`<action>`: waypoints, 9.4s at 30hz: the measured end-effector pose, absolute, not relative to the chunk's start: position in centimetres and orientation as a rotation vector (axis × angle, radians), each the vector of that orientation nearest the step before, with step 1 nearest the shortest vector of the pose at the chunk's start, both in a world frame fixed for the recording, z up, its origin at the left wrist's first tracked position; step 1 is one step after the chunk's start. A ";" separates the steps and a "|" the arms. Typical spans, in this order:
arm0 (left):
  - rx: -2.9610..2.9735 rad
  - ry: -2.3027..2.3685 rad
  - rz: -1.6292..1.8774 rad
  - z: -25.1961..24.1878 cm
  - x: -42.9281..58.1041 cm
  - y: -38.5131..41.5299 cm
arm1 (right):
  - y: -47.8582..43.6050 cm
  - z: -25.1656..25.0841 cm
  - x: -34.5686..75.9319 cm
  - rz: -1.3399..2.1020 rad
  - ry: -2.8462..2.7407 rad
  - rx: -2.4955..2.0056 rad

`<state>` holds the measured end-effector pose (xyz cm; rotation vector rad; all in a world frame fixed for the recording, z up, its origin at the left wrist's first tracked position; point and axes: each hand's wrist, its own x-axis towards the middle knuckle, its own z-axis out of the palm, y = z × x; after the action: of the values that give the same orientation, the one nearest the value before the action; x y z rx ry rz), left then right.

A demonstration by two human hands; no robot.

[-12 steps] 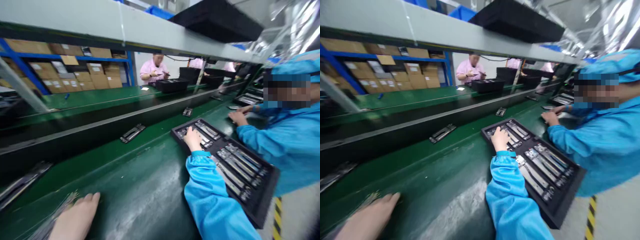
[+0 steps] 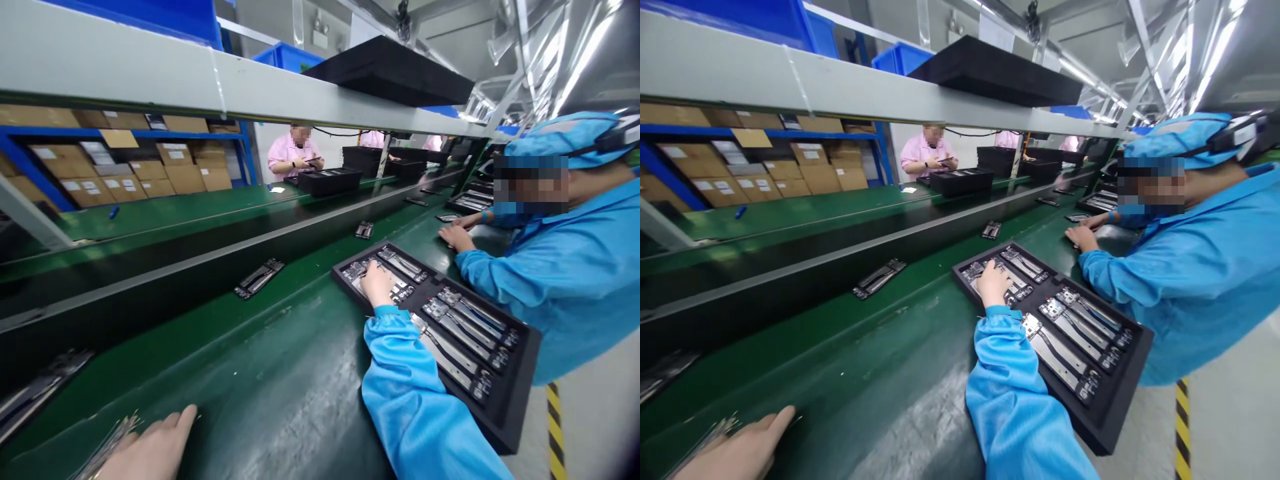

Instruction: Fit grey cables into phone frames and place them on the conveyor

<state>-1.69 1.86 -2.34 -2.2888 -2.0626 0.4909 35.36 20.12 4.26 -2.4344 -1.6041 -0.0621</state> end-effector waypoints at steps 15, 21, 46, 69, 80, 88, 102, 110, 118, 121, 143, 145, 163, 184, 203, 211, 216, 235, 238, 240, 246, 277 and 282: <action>-2.266 -2.053 0.302 1.7 2.0 1.9 | 17.6 1.5 27.3 0.497 -1.808 -1.255; -2.374 -2.129 -0.090 0.5 1.8 2.2 | 15.3 -3.8 24.2 0.871 -1.823 -1.221; -2.493 -2.123 -0.417 -1.1 3.6 2.2 | 10.8 -1.0 24.0 0.721 -2.682 -0.458; -2.496 -2.032 -0.475 -2.2 6.1 3.0 | 10.6 -1.6 22.6 1.228 -2.054 -0.702; -2.486 -2.016 -0.440 -2.4 6.1 3.1 | 10.8 -1.7 22.2 1.142 -2.079 -0.817; -2.492 -1.995 -0.437 -2.5 6.2 3.1 | 10.8 -2.2 22.3 1.158 -2.079 -0.834; -2.489 -1.997 -0.398 -2.2 6.3 3.0 | 10.3 -1.9 22.7 0.998 -2.243 -0.674; -2.504 -2.000 -0.409 -2.2 6.5 3.1 | 9.8 -2.0 22.2 0.815 -2.393 -0.528; -2.681 -1.941 -0.452 -1.5 4.5 3.4 | 11.4 -1.6 26.4 0.561 -2.091 -0.879; -2.821 -1.681 -0.344 -1.0 4.4 3.3 | 12.6 -2.1 29.6 0.248 -2.101 -1.272; -2.719 -1.413 -0.409 -1.5 7.8 2.3 | 8.7 -2.5 28.7 1.182 -2.112 -0.834; -2.697 -1.416 -0.442 -1.7 8.2 2.3 | 8.7 -2.3 28.6 1.192 -2.108 -0.847; -2.690 -1.382 -0.440 -2.1 8.5 2.1 | 8.5 -1.8 28.4 1.234 -2.137 -0.841; -2.714 -1.404 -0.455 -2.0 8.6 2.1 | 8.0 -1.6 28.4 0.993 -2.406 -0.530; -2.773 -1.756 -0.672 -2.3 8.8 3.0 | 11.4 -2.5 26.9 0.682 -2.632 -0.487; -2.816 -1.742 -0.768 -2.4 8.5 2.7 | 10.9 -2.6 26.7 0.687 -2.611 -0.513; -2.915 -1.608 -0.819 -2.5 8.3 2.0 | 10.9 -2.5 26.7 0.724 -2.599 -0.511; -2.890 -1.376 -0.517 -2.4 7.4 2.0 | 11.1 -2.2 25.8 0.743 -2.710 -0.662; -2.955 -1.365 -0.543 -2.2 6.1 2.3 | 11.3 -2.3 26.1 0.777 -2.690 -0.642; -3.008 -1.399 -0.622 -2.1 5.4 2.5 | 11.4 -2.3 26.2 0.788 -2.692 -0.643; -3.057 -1.404 -0.752 -2.4 4.8 2.9 | 11.3 -2.2 26.0 0.762 -2.709 -0.687; -2.949 -1.126 -0.615 -2.6 4.9 2.9 | 10.6 -1.9 25.1 0.697 -2.682 -0.806; -2.938 -1.131 -0.597 -2.4 5.0 3.0 | 10.8 -2.0 24.8 0.678 -2.703 -0.816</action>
<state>5.03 3.00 -2.42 -2.9375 -1.1309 -0.5972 24.84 10.78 -1.99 -0.8163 -2.7027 0.6777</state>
